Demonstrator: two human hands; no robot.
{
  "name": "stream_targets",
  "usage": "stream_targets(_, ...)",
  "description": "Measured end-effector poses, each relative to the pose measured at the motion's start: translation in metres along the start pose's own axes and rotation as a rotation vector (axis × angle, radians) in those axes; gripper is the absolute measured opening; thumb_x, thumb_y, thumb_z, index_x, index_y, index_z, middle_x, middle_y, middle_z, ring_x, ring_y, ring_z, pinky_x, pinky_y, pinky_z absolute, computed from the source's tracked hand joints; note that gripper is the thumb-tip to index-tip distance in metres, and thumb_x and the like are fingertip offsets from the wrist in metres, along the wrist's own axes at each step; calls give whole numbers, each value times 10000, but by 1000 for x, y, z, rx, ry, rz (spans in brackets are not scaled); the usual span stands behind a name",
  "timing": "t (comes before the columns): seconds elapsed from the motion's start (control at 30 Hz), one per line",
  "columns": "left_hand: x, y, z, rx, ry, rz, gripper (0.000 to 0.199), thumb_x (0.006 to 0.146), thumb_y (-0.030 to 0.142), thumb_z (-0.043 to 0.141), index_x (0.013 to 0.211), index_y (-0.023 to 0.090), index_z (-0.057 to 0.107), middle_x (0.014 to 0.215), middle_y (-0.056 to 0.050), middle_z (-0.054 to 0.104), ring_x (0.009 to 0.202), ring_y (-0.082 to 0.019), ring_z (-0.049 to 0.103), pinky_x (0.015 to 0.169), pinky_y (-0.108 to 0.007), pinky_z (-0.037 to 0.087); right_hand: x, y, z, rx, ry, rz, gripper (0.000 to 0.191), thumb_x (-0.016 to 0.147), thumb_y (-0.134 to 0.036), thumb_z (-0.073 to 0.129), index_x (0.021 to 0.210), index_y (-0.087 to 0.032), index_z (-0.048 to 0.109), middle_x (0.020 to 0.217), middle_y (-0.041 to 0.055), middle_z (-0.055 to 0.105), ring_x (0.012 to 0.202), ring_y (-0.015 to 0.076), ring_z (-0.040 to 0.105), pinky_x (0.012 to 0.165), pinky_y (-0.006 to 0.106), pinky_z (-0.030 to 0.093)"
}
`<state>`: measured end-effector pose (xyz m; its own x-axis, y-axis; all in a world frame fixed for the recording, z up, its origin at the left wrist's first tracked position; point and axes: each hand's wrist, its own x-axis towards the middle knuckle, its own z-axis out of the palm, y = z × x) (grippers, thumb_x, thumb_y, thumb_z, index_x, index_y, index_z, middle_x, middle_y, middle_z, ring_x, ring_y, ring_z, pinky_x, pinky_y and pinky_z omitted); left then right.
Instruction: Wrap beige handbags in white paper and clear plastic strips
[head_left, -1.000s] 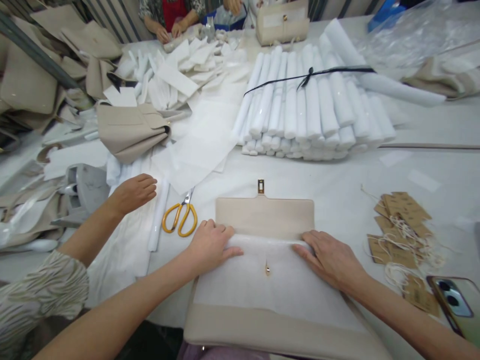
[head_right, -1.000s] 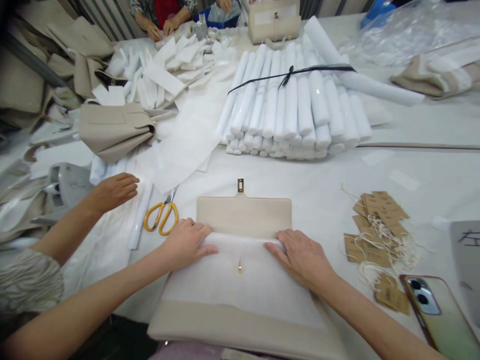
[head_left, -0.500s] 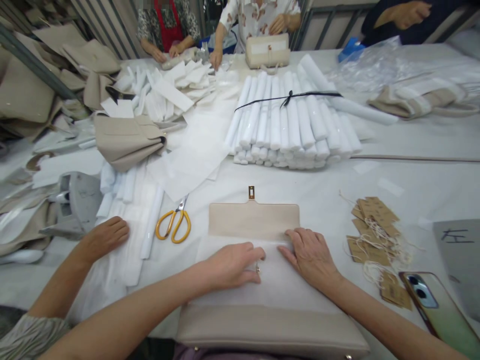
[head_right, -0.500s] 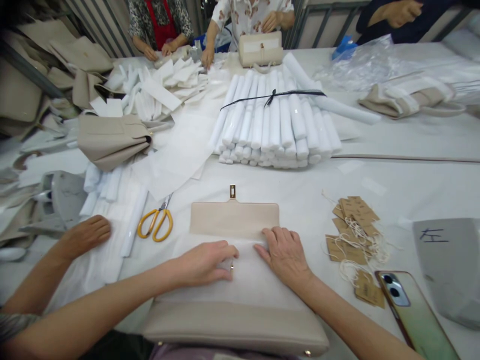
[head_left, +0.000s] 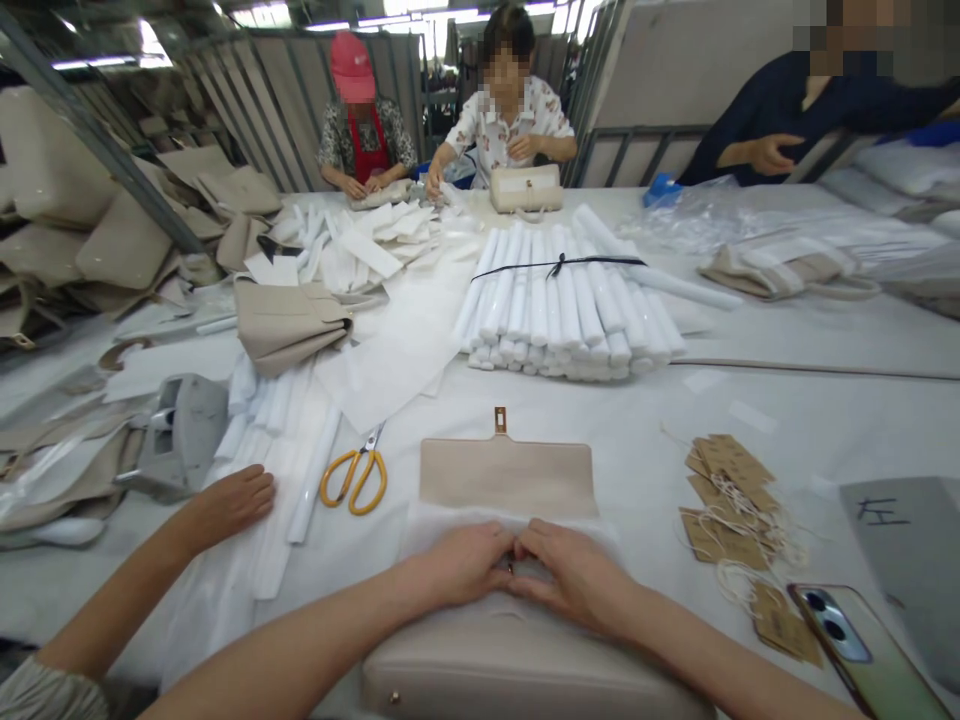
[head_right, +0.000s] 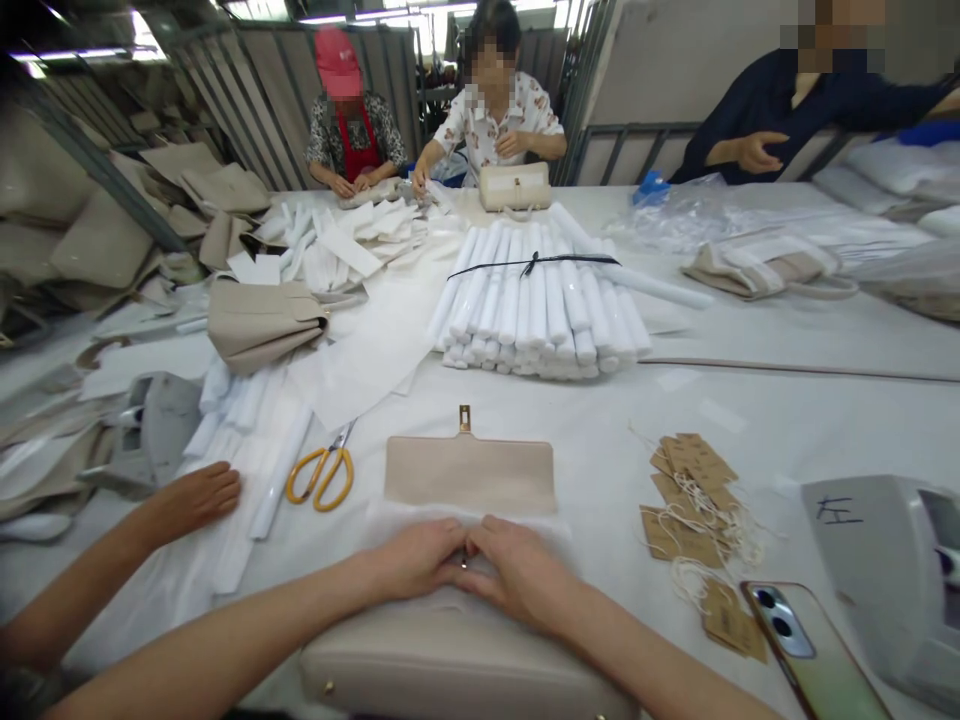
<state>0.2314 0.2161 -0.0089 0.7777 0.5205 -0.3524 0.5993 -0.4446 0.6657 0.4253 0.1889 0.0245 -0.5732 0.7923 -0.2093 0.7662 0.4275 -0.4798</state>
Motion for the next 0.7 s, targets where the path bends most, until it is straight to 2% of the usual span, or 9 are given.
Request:
stream_targets(0.07, -3, 0, -3, -50, 9, 24, 246, 842, 416, 581, 993, 225, 544, 977, -25, 621, 926, -208, 589, 796, -292, 448, 2, -5, 4, 83, -79, 22, 196, 789, -333, 688, 919, -210, 609, 930, 29, 627, 844, 194, 585, 718, 279, 419)
stream_targets(0.13, -7, 2, -9, -79, 38, 37, 272, 811, 395, 621, 1002, 221, 533, 957, -15, 603, 894, -192, 577, 769, -276, 445, 2, -5, 7, 118, -71, 54, 298, 743, -337, 739, 971, -205, 599, 965, 34, 637, 882, 208, 589, 745, 290, 425)
stream_targets(0.23, -12, 7, -20, -43, 130, 14, 442, 760, 429, 687, 1111, 233, 505, 1052, -27, 547, 953, -186, 547, 813, -276, 438, -2, -1, 7, 177, -27, 95, 401, 705, -374, 767, 1008, -200, 570, 974, 37, 642, 874, 210, 591, 739, 290, 433)
stream_targets(0.3, -14, 10, -26, 81, 216, -33, 534, 740, 486, 702, 1165, 240, 492, 1113, -50, 518, 1024, -216, 513, 868, -318, 425, -5, 1, 7, 202, -16, 121, 384, 727, -371, 741, 1016, -198, 558, 947, 36, 646, 836, 201, 595, 715, 286, 434)
stream_targets(0.4, -15, 9, -28, 317, 278, -195, 476, 793, 537, 621, 1140, 225, 528, 1103, -87, 540, 1060, -281, 482, 890, -410, 400, -5, 1, 7, 197, 20, 139, 226, 845, -305, 602, 1041, -203, 547, 880, 22, 644, 779, 179, 593, 690, 279, 430)
stream_targets(0.47, -15, 5, -24, 381, 261, -308, 419, 848, 541, 537, 1110, 214, 550, 1071, -100, 567, 1038, -295, 498, 874, -433, 395, -2, 3, 9, 113, 118, 131, 174, 901, -284, 512, 1053, -207, 547, 871, 31, 632, 783, 182, 584, 701, 289, 429)
stream_targets(0.57, -15, -2, -18, 376, 252, -343, 412, 895, 547, 434, 1101, 210, 553, 1067, -98, 590, 1015, -287, 524, 864, -428, 396, 4, 10, 14, -131, 315, 107, 243, 910, -351, 514, 1094, -197, 555, 986, 91, 602, 905, 231, 551, 793, 353, 412)
stream_targets(0.63, -15, -5, -16, 361, 257, -328, 431, 909, 559, 380, 1088, 207, 552, 1063, -92, 600, 1002, -282, 536, 858, -421, 400, 9, 16, 18, -248, 343, 104, 257, 903, -383, 531, 1065, -188, 574, 1005, 103, 582, 940, 250, 522, 830, 383, 381)
stream_targets(0.7, -15, -7, -15, 343, 257, -309, 443, 917, 564, 344, 1073, 203, 550, 1040, -85, 610, 977, -273, 550, 846, -408, 407, 12, 21, 23, -288, 303, 104, 232, 926, -381, 492, 1001, -184, 588, 953, 89, 576, 897, 234, 509, 811, 369, 361)
